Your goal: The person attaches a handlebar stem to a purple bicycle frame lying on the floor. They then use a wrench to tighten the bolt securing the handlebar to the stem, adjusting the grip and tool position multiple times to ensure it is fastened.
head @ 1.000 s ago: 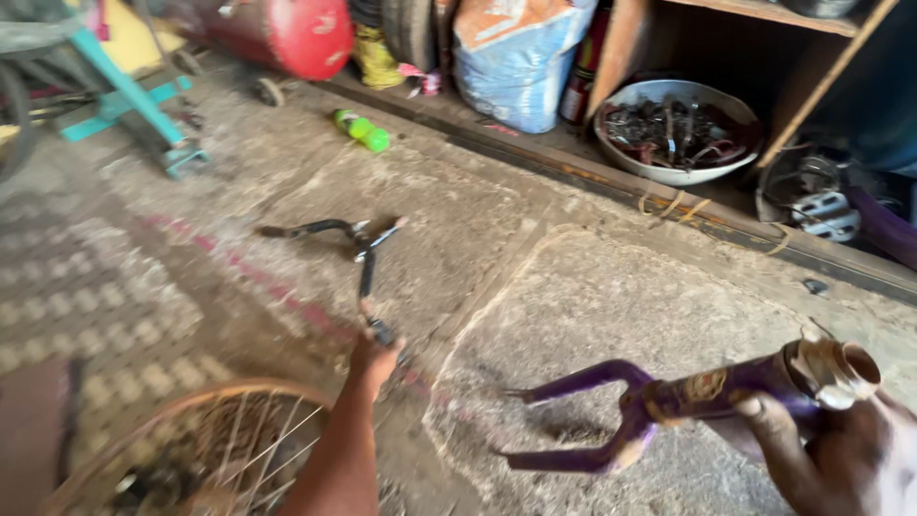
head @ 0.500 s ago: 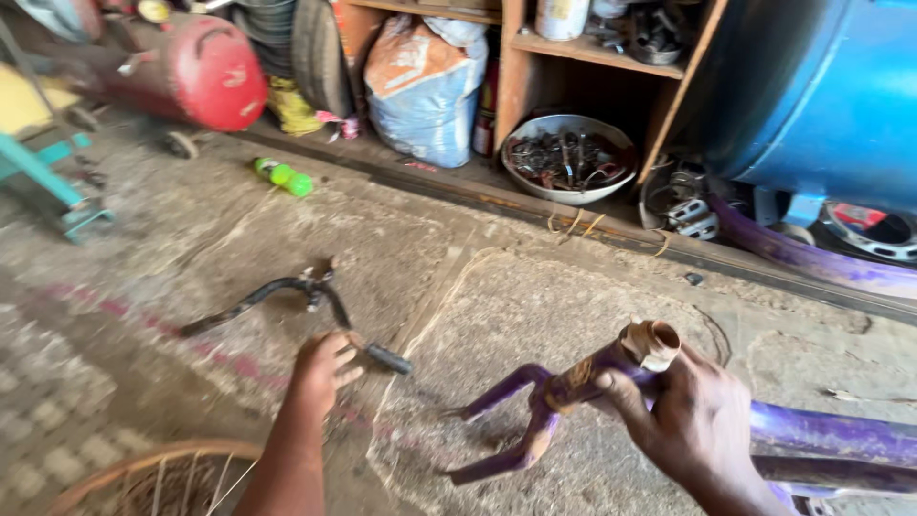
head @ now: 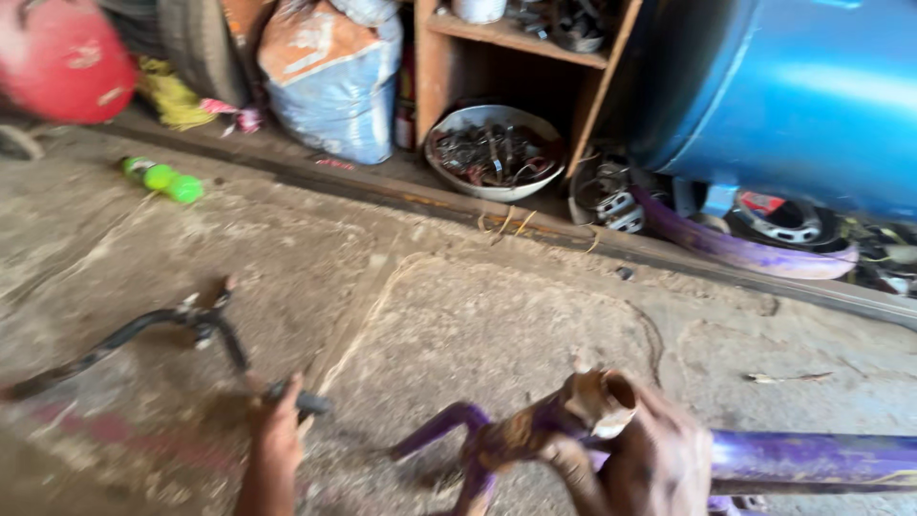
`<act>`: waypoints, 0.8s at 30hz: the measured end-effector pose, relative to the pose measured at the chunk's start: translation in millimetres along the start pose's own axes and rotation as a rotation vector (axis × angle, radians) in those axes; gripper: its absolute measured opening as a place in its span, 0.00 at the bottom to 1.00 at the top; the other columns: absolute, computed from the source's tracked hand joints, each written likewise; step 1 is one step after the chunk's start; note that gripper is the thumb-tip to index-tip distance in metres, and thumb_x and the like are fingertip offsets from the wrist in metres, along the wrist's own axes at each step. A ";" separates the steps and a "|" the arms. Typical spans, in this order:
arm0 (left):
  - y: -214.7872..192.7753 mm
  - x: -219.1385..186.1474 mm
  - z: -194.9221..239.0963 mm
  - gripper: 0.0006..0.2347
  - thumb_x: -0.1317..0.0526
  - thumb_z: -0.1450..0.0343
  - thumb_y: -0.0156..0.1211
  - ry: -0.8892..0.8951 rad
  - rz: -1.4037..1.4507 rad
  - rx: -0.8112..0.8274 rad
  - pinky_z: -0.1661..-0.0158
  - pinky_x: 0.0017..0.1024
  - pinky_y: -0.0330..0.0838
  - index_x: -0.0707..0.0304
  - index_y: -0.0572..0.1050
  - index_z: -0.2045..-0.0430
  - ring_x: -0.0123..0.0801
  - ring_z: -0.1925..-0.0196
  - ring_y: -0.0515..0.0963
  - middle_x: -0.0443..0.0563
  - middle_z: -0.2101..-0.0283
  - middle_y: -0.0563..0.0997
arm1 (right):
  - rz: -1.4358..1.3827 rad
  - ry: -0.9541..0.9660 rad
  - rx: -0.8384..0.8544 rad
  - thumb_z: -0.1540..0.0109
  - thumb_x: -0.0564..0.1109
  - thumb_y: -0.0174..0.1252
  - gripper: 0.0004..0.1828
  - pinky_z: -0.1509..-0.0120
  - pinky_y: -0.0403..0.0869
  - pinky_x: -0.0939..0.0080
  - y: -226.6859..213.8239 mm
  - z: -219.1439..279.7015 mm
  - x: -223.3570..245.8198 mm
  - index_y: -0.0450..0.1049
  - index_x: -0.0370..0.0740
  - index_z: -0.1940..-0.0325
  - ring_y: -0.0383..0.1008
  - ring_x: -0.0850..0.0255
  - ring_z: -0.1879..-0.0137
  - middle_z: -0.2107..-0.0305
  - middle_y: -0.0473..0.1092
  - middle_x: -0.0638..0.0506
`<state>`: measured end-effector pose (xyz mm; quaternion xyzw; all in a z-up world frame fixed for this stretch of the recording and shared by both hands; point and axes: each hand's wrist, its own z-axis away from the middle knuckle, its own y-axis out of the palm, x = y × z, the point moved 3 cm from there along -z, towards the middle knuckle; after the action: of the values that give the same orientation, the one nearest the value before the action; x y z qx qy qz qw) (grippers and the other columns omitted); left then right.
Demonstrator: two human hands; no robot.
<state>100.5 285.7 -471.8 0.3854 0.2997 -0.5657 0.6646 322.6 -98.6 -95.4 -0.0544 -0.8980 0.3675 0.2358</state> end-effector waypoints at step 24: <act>63.3 -341.1 737.4 0.21 0.51 0.36 0.63 0.687 -0.422 0.591 0.67 0.35 0.77 0.64 0.73 0.54 0.38 0.67 0.83 0.56 0.66 0.83 | -0.383 -0.083 -0.268 0.42 0.54 0.61 0.38 0.28 0.64 0.51 -212.7 -28.2 120.1 0.62 0.38 0.30 0.63 0.46 0.32 0.39 0.64 0.40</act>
<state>73.5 -160.3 209.6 0.6521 0.3996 -0.5891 0.2608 245.7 -202.1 113.9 0.1012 -0.9416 0.1954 0.2547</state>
